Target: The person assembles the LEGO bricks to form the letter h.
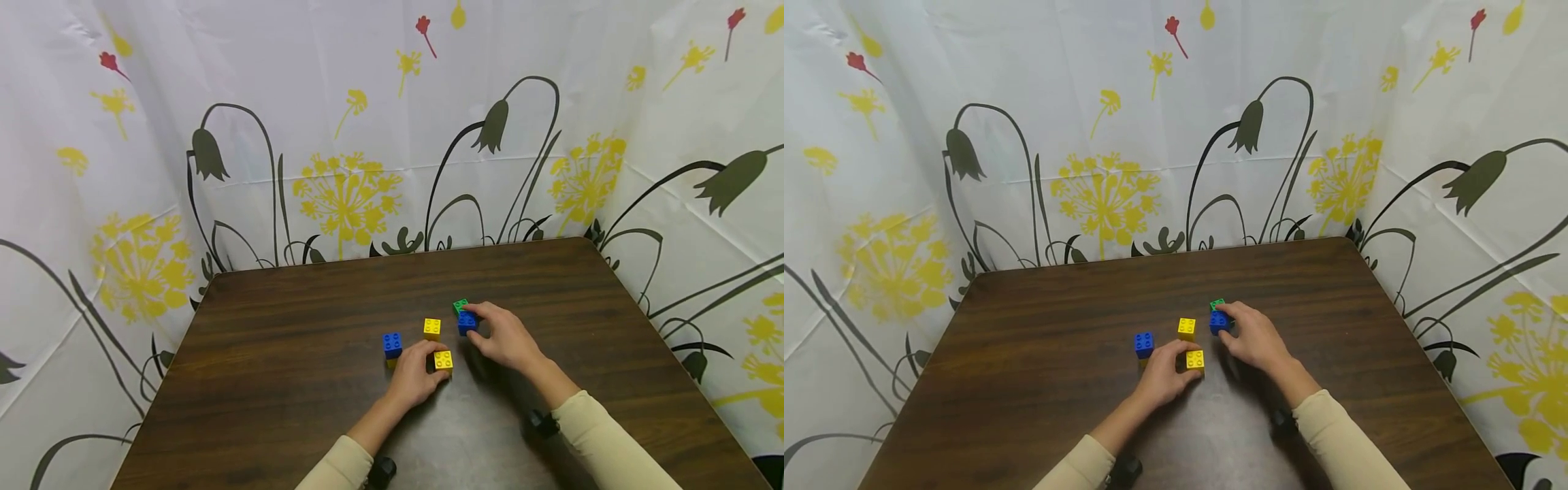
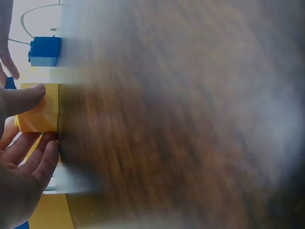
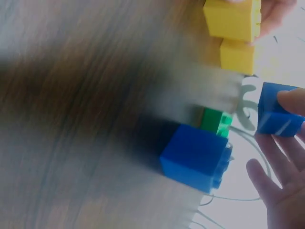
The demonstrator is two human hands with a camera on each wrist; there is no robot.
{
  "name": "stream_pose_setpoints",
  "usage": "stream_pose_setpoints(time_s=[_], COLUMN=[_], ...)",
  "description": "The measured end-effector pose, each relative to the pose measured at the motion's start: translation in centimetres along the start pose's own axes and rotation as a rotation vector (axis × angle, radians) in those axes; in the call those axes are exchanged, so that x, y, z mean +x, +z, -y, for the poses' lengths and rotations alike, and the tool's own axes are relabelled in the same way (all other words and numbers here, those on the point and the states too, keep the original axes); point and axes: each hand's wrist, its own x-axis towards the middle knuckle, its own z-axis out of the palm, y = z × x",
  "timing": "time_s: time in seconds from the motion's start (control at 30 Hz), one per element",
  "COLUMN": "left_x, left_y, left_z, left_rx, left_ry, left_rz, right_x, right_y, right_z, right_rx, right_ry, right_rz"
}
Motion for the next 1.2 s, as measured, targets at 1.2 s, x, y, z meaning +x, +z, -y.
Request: stream_pose_setpoints(time_s=[1.2], left_x=[0.1], left_y=[-0.1], left_z=[0.8], left_rx=[-0.002], left_ry=[0.007], left_rz=[0.002], right_x=[-1.6], right_y=[2.2], right_z=[2.8], right_rx=[0.042], right_ry=[-0.164], right_rz=[0.158])
